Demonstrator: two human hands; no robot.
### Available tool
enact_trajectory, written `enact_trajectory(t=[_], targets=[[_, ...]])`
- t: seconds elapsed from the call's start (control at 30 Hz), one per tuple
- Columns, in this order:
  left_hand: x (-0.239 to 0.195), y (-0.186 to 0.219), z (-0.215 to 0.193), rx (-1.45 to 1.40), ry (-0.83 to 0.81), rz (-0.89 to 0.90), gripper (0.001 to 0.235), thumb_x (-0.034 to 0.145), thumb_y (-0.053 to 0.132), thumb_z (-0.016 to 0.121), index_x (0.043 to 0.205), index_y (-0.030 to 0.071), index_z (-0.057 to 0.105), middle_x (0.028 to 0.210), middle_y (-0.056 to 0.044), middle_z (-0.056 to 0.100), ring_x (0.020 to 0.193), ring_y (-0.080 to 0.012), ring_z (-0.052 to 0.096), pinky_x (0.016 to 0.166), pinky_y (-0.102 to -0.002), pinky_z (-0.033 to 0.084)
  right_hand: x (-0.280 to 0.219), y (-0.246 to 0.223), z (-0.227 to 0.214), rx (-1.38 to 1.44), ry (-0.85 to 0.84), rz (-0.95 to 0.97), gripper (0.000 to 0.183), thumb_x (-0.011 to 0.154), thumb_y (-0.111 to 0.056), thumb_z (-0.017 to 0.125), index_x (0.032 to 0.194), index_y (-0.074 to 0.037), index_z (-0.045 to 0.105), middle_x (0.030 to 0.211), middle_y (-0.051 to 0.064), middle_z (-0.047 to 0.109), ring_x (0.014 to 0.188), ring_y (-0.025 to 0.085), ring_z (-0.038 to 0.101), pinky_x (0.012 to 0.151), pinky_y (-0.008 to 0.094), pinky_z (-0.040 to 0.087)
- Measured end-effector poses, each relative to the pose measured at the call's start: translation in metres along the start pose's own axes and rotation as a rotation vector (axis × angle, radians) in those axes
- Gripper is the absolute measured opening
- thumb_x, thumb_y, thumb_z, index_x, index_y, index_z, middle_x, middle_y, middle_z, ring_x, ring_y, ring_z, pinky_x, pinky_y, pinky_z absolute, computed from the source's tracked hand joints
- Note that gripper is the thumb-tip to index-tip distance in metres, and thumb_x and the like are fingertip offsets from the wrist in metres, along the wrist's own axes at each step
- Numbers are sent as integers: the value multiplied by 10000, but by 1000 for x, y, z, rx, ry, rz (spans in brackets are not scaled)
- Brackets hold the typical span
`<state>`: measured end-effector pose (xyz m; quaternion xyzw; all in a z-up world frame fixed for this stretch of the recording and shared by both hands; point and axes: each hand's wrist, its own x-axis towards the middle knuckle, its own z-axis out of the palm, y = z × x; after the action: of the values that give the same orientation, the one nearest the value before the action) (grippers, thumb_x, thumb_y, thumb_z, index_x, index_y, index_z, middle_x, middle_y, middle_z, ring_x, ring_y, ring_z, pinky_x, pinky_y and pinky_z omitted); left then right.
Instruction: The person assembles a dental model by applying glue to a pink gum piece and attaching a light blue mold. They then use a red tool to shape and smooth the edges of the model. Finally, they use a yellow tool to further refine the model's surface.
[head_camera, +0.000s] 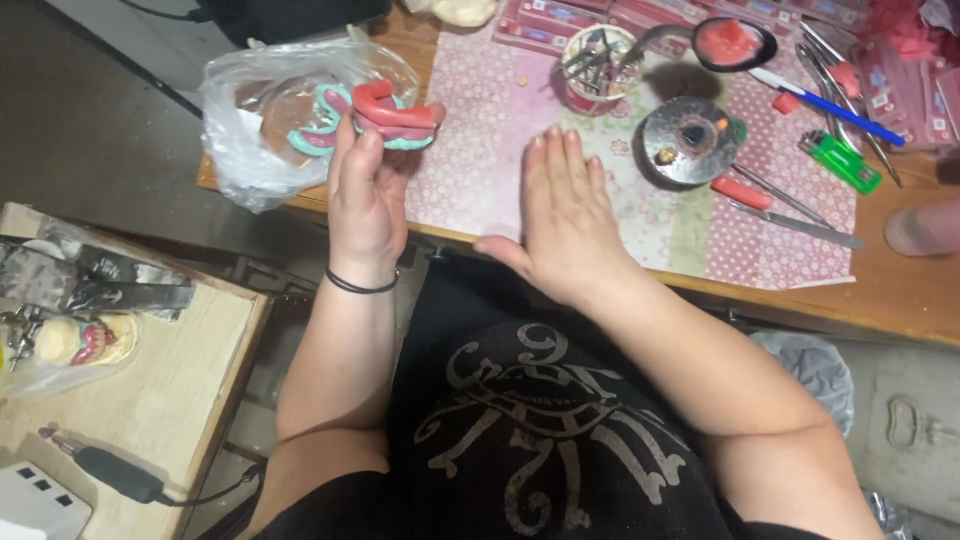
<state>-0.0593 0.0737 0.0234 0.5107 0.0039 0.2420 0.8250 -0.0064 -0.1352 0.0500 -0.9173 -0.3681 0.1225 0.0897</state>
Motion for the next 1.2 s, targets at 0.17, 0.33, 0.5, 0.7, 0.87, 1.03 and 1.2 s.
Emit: enact_trajectory(t=[0.17, 0.33, 0.5, 0.7, 0.87, 1.03, 1.2], targets=[[-6, 5, -17, -141, -9, -40, 550, 1023, 367, 635, 1436, 37, 481, 1245, -260, 703, 1308, -400, 653, 1225, -456, 449, 46, -33, -1, -67, -58, 141, 1263, 915, -915, 329, 1622, 63, -41, 1691, 316, -77, 1562, 440, -105, 1251, 559, -6], [-3, 9, -27, -194, -27, -33, 563, 1020, 367, 657, 1434, 34, 469, 1281, -301, 684, 1313, -411, 641, 1238, -469, 428, 50, -40, -3, -38, 1, -217, 1305, 895, -873, 550, 1610, 102, 59, 1667, 366, 81, 1557, 483, 84, 1248, 573, 118], [-3, 42, -39, -163, 118, -29, 724, 908, 366, 762, 1481, 31, 472, 1405, -239, 626, 1294, -439, 690, 1010, -388, 658, 41, -65, 5, 107, 65, -763, 1049, 877, -610, 782, 1537, 68, 328, 1579, 327, 414, 1496, 502, 366, 1223, 612, 314], [-18, 84, -35, 49, 170, 2, 845, 864, 442, 727, 1531, 31, 411, 1365, -215, 651, 1330, -471, 717, 969, -372, 675, 13, -82, 77, 393, 25, -966, 491, 1066, -67, 481, 1554, -74, 432, 1621, 227, 457, 1467, 378, 538, 1092, 472, 560], [-9, 76, -35, 214, 64, -66, 727, 894, 455, 726, 1451, 64, 470, 1269, -160, 649, 1056, -287, 735, 847, -301, 653, 5, -36, 55, 314, 434, -849, 273, 965, -114, 674, 1238, -120, 667, 1143, 57, 735, 999, 223, 746, 765, 342, 622], [23, 66, -28, 452, -366, 107, 426, 1113, 296, 620, 1476, 155, 448, 1195, -104, 637, 868, -127, 647, 716, -208, 599, -19, -12, 20, 180, 433, -827, 501, 1050, -445, 627, 629, -184, 551, 481, -22, 444, 425, 161, 472, 442, 314, 405], [58, 81, 19, 1296, -660, -53, 636, 852, 261, 772, 1390, 49, 506, 1042, -77, 718, 807, -180, 707, 653, -274, 611, -31, 16, -6, 275, 227, -911, 421, 1009, -297, 714, 729, -61, 505, 785, 74, 503, 742, 278, 534, 626, 402, 495]])
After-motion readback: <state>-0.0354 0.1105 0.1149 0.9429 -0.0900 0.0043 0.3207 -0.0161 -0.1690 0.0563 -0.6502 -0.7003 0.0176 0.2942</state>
